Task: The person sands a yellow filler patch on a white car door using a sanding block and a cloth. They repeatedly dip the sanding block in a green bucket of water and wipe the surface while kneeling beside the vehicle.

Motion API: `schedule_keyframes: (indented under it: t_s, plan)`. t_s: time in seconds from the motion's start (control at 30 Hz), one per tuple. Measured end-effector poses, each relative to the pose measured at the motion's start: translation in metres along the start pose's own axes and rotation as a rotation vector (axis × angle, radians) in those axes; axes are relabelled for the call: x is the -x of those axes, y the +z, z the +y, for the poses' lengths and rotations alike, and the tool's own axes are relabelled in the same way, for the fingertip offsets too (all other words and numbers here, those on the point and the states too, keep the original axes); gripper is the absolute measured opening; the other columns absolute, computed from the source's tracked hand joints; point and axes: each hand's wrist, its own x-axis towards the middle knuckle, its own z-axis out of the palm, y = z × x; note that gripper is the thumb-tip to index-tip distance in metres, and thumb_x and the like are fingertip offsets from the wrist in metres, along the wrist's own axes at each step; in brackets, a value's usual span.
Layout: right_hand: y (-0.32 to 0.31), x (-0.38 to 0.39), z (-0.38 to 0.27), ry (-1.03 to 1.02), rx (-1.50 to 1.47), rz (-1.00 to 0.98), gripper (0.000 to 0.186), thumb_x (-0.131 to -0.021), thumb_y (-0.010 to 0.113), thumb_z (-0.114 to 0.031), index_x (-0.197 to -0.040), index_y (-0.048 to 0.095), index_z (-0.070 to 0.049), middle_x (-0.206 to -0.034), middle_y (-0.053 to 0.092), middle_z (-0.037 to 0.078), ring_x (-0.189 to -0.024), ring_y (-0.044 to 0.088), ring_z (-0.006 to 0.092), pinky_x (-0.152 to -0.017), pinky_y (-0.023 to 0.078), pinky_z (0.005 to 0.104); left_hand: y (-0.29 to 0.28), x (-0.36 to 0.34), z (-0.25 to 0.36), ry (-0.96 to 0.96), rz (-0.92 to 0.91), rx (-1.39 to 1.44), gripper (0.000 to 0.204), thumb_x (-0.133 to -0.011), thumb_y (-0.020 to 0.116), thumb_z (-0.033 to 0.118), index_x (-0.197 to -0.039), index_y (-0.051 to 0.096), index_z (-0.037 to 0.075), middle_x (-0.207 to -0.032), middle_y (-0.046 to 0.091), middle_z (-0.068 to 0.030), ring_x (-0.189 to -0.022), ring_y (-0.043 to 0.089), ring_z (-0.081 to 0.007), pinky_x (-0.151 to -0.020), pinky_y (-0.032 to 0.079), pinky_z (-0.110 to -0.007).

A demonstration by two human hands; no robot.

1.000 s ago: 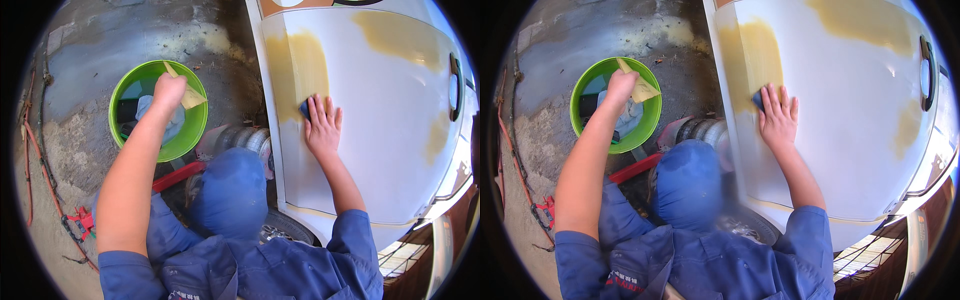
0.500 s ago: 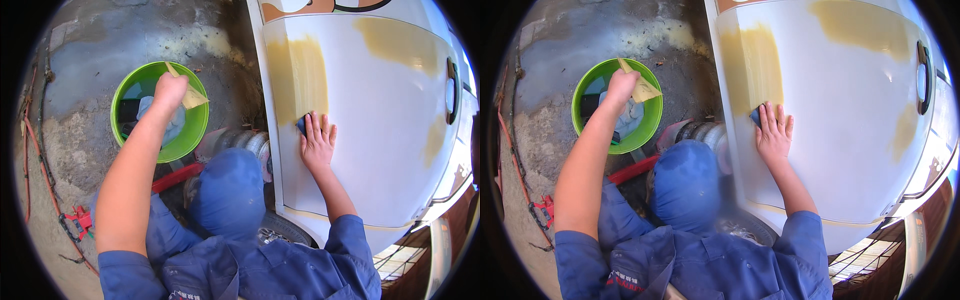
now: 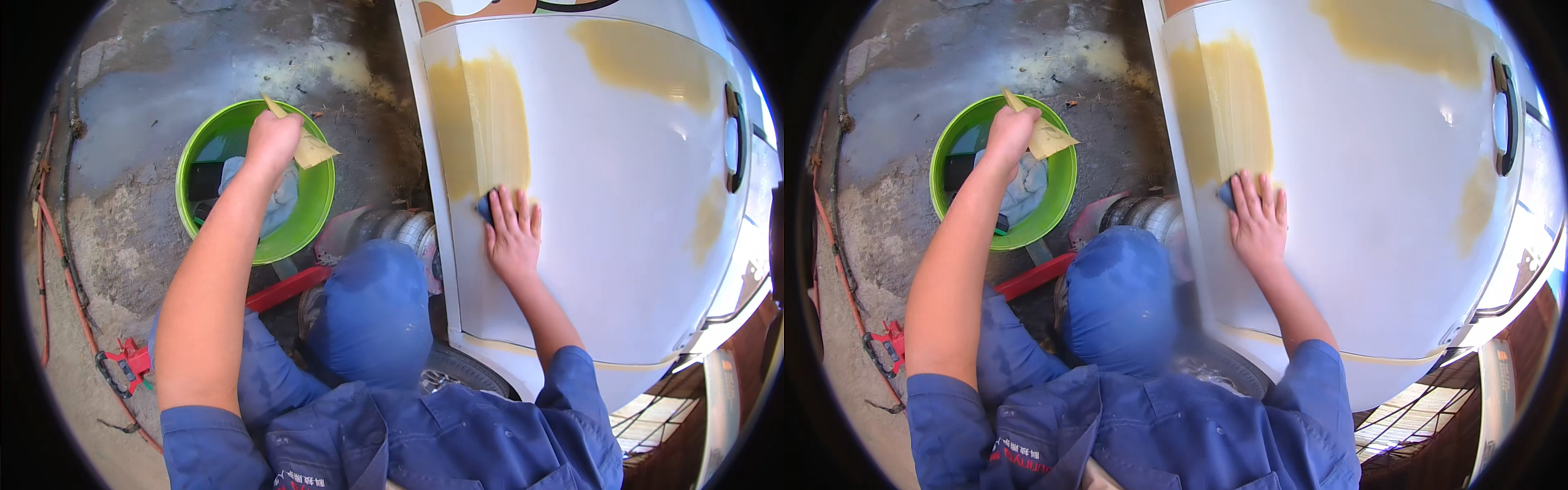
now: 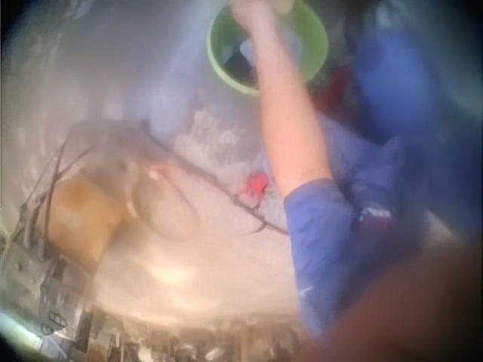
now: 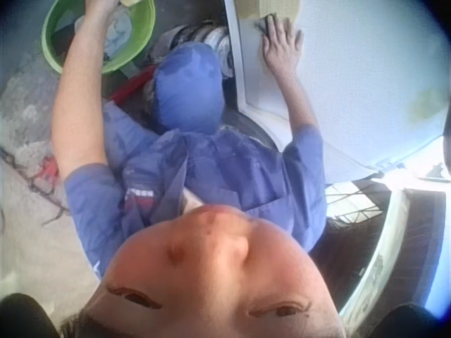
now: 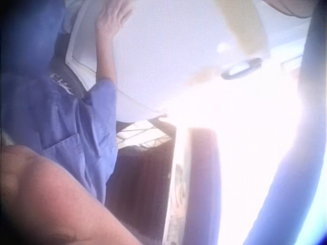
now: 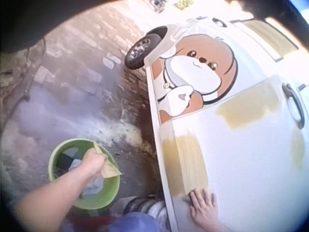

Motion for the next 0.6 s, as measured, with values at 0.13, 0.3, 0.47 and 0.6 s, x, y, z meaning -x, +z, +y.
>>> schedule_keyframes:
  t_s: [0.13,0.3,0.47,0.6]
  plan:
    - [0.003,-0.015,0.011,0.017,0.028,-0.109,0.069,-0.104,0.059,-0.041,-0.169,0.040,-0.027,-0.177,0.033,-0.006,-0.165,0.024,0.0231,-0.135,0.010,0.0532,0.008,0.000,-0.004,-0.022,0.069,-0.069,0.031,-0.098,0.064,0.021,-0.113,0.067,-0.007,-0.104,0.074,-0.0160,-0.096,0.071,-0.0246,-0.086,0.053,-0.040]
    - [-0.018,-0.238,0.036,-0.082,0.041,0.473,0.056,-0.112,0.044,-0.037,-0.165,0.043,-0.020,-0.172,0.041,-0.002,-0.163,0.029,0.0250,-0.134,0.015,0.0514,0.012,0.007,-0.006,0.015,0.042,-0.020,0.031,-0.098,0.064,0.021,-0.114,0.067,-0.006,-0.105,0.074,-0.0156,-0.095,0.071,-0.0244,-0.086,0.053,-0.040]
    - [-0.015,-0.168,0.030,-0.026,0.015,0.354,0.059,-0.112,0.043,-0.037,-0.168,0.040,-0.019,-0.175,0.036,-0.001,-0.164,0.026,0.0270,-0.134,0.014,0.0527,0.009,0.006,0.000,0.001,0.042,0.071,0.036,-0.095,0.066,0.021,-0.116,0.067,-0.009,-0.108,0.074,-0.0220,-0.098,0.072,-0.0296,-0.087,0.054,-0.042]
    - [0.007,-0.001,0.009,0.057,-0.006,0.011,0.066,-0.105,0.058,-0.038,-0.168,0.042,-0.026,-0.176,0.035,-0.004,-0.166,0.024,0.0240,-0.135,0.007,0.0536,0.004,0.000,-0.001,0.006,-0.016,0.000,0.037,-0.094,0.064,0.018,-0.118,0.066,-0.010,-0.110,0.074,-0.0233,-0.100,0.073,-0.0323,-0.088,0.055,-0.043]
